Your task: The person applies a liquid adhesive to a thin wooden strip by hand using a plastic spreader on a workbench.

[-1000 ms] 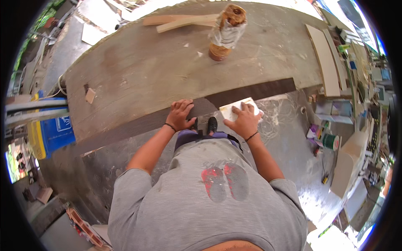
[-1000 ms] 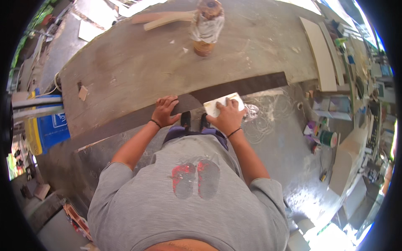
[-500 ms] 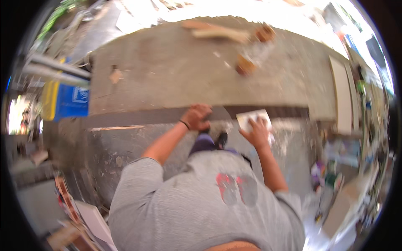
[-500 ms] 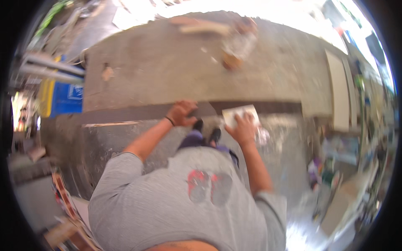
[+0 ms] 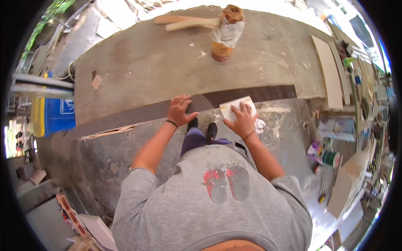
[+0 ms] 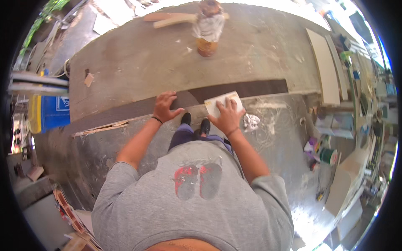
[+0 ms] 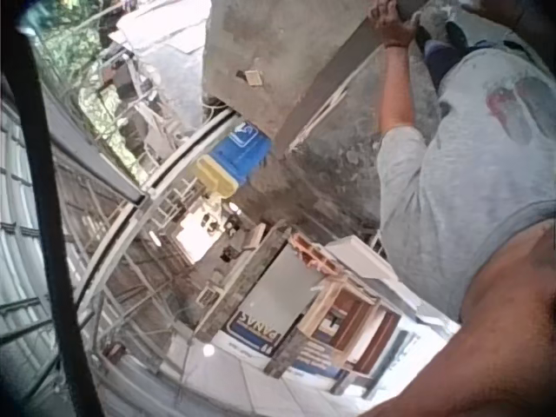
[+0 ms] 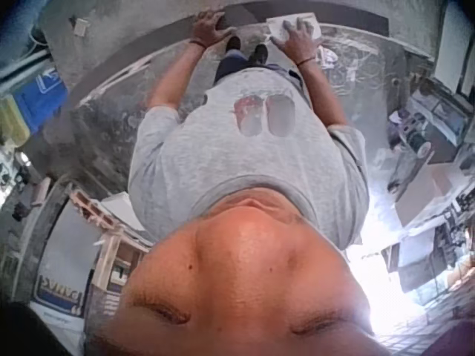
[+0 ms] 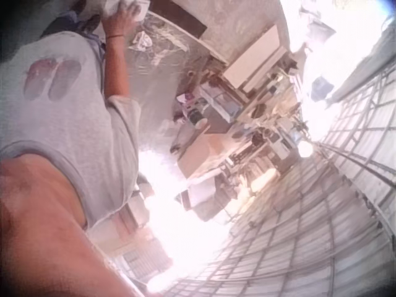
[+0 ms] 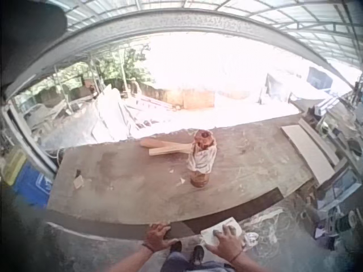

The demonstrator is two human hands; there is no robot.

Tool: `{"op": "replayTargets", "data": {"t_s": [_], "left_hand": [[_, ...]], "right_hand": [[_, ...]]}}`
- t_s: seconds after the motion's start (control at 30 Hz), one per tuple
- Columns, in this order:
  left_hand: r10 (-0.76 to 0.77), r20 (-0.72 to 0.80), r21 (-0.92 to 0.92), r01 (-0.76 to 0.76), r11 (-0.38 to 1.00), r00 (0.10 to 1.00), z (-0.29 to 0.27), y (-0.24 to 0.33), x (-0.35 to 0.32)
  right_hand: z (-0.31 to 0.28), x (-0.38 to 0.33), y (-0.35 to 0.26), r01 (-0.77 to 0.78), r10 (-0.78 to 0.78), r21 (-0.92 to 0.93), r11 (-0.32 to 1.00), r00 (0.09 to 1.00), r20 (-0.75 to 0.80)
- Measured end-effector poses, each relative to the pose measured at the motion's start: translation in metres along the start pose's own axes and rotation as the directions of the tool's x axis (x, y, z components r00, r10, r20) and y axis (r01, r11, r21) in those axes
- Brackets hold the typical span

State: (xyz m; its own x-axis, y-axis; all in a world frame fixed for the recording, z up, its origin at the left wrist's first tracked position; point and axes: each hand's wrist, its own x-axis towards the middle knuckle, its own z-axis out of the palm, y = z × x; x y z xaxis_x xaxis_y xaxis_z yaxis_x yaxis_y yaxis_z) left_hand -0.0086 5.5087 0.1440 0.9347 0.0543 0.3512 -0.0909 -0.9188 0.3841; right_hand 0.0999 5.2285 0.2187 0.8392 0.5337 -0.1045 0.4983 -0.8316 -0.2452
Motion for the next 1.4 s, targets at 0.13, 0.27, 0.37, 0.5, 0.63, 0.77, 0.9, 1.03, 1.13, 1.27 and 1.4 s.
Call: {"op": "replayTargets", "data": {"t_s": [0.13,0.27,0.37,0.5,0.63,0.77,0.9,1.03,1.13,1.27,1.4], "left_hand": [[-0.041,-0.013,0.001,0.041,0.999,0.999,-0.006,0.003,0.001],[-0.068,0.007,0.041,0.067,0.997,0.998,-0.003,0.01,0.001],[-0.073,-0.003,0.028,0.073,0.997,0.997,-0.001,0.011,-0.002],[-0.083,-0.031,0.034,0.084,0.996,0.996,-0.003,0.016,-0.001],[-0.183,0.016,0.085,0.181,0.98,0.983,-0.007,0.031,0.017],[-0.293,-0.254,-0.123,0.27,0.955,0.922,0.009,0.044,0.103],[-0.374,-0.364,-0.362,0.241,0.901,0.853,-0.01,0.066,0.222],[-0.417,-0.285,-0.402,0.287,0.87,0.863,-0.008,0.067,0.276],[-0.474,-0.3,-0.477,0.3,0.826,0.828,-0.001,0.066,0.29],[-0.591,-0.221,-0.61,0.363,0.705,0.776,-0.01,0.063,0.299],[-0.556,-0.308,-0.808,0.096,0.581,0.772,-0.054,0.054,0.285]], "right_hand": [[-0.012,0.002,-0.007,0.005,-0.006,0.034,0.999,1.0,0.023],[-0.015,0.029,-0.013,-0.003,0.004,-0.011,1.0,0.993,0.118],[-0.02,0.02,-0.013,0.046,-0.029,-0.083,0.995,0.981,0.193],[-0.04,-0.003,-0.001,0.091,-0.016,-0.2,0.975,0.937,0.349],[-0.049,-0.021,0.038,-0.109,0.085,0.137,0.985,0.982,0.171],[-0.048,-0.031,0.083,-0.083,0.087,0.643,0.762,0.996,0.026],[-0.049,-0.049,0.083,-0.266,0.232,0.901,0.343,0.953,0.193],[-0.049,-0.066,0.08,-0.275,0.266,0.926,0.26,0.942,0.205],[-0.049,-0.072,0.079,-0.333,0.312,0.92,0.209,0.914,0.26],[-0.043,-0.072,0.086,-0.329,0.274,0.939,0.1,0.916,0.292],[-0.046,-0.062,0.092,-0.317,0.195,0.946,-0.071,0.925,0.325]]}}
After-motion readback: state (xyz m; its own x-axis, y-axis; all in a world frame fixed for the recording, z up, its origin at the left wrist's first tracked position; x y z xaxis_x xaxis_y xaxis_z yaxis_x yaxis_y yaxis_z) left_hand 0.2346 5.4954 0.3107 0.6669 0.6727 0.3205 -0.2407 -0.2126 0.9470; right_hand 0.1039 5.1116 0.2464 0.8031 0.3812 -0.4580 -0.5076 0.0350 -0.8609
